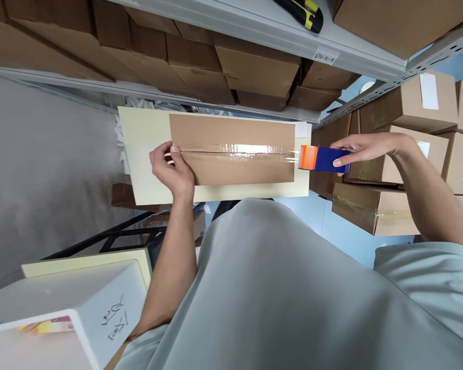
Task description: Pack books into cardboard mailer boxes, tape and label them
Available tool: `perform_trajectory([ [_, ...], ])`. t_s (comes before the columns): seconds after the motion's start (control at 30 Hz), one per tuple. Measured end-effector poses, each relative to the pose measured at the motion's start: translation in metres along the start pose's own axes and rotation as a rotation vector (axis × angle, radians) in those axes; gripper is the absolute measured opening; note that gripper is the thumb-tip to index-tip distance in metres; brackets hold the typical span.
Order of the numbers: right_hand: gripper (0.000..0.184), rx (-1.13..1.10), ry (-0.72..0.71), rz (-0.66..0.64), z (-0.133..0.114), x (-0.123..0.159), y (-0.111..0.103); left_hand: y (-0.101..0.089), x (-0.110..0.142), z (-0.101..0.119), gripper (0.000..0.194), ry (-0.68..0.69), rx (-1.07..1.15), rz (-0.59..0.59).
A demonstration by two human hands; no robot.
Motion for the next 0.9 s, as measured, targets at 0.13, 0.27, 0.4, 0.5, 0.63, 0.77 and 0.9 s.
perform_trajectory([
  [0.13,0.067,0.002,0.024,-0.038,-0.009,0.001,0.006,0.002,0.009,0.007,0.025,0.048,-0.067,0.044],
  [0.27,0.071,-0.064,0.074,-0.091,-0.021,-0.009,0.015,0.006,0.005,0.002,0.029,-0.012,-0.072,-0.001],
  [0.4,0.072,-0.075,0.085,-0.070,-0.015,-0.016,0.020,0.007,0.001,-0.002,0.031,-0.021,-0.048,-0.050],
  [0.5,0.072,-0.085,0.077,-0.113,-0.005,-0.018,0.026,0.008,0.001,-0.002,0.032,-0.036,-0.045,-0.074],
  [0.63,0.071,-0.053,0.086,-0.147,0.001,-0.028,0.035,0.009,0.001,0.000,0.028,-0.049,-0.040,-0.092],
  [0.77,0.069,0.118,0.139,-0.040,-0.009,-0.043,0.039,0.009,0.000,0.000,0.025,-0.029,-0.095,-0.075],
  [0.9,0.062,0.258,0.188,0.122,-0.029,-0.033,0.052,0.009,0.001,0.001,0.020,0.002,-0.150,-0.055],
])
Point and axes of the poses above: each hand's wrist, its own x-axis away from the middle knuckle, its own y-axis out of the palm, z = x × y, the point moved 2 cm from there along -x, towards the middle knuckle, and after that the axes turned 8 degrees about y, right-handed, at the moved point
